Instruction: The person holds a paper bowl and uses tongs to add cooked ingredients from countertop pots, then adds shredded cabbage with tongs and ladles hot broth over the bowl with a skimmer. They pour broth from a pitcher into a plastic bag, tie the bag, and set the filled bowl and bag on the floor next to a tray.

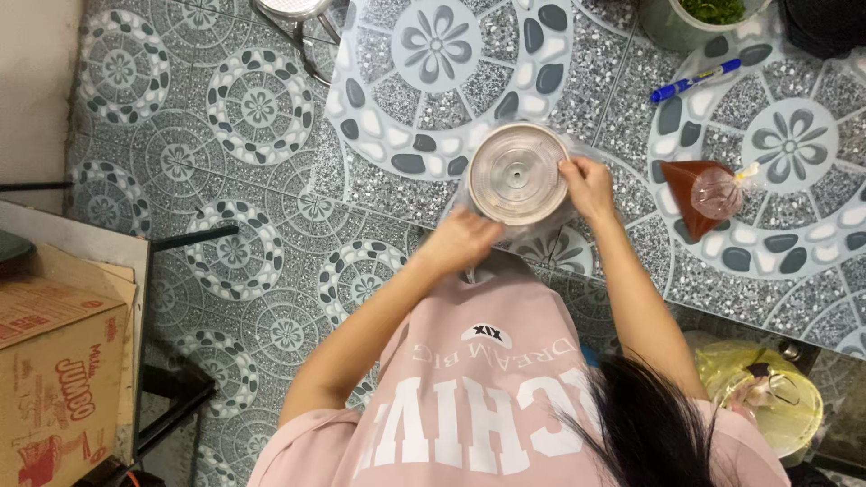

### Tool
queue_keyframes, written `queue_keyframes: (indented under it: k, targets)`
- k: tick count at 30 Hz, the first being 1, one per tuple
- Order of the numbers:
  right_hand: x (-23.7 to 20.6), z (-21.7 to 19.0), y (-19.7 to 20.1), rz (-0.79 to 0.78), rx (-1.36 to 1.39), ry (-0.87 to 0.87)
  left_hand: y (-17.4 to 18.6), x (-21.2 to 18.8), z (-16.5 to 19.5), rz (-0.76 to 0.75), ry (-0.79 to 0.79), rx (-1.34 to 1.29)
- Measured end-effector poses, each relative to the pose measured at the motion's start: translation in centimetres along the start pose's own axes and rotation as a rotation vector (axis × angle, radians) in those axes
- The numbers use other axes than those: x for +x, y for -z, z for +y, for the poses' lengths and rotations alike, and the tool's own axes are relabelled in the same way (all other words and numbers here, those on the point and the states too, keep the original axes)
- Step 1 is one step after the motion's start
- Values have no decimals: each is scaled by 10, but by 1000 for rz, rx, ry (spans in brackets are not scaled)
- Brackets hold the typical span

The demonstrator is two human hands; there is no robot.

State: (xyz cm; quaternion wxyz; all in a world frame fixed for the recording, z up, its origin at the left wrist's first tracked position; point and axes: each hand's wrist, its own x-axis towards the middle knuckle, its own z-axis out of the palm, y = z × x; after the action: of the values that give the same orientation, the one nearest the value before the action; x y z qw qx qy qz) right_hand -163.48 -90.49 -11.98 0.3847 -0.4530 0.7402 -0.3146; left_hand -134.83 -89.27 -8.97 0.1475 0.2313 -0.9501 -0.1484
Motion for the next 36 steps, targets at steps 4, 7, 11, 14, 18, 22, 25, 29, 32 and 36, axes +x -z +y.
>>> queue_keyframes:
  k: [4,7,11,14,18,22,25,29,32,36]
  targets:
    - [2,-3,5,-12,-516,165,18,4,-19,-36,188,41]
    - [10,-17,5,176,-644,447,36,17,-19,64,175,67]
    - [27,-47,6,158,-107,51,67,35,-21,134,272,177]
    - [31,-62,9,114,-46,-55,86,41,-17,207,266,44]
    - [23,-58,34,376,-503,401,91,53,-5,246,180,-147]
    - [-1,-51,89,235,120,-40,95,68,-5,311,239,-146]
    - [-27,-44,119,128,299,16,102,79,-4,290,228,-250]
    - [-65,4,176,253,427,-112,114,87,7,104,169,-439]
    - [-44,52,199,661,-56,132,118,95,18,-32,129,-408]
    - [-17,84,207,581,-273,89,121,104,30,20,7,-374]
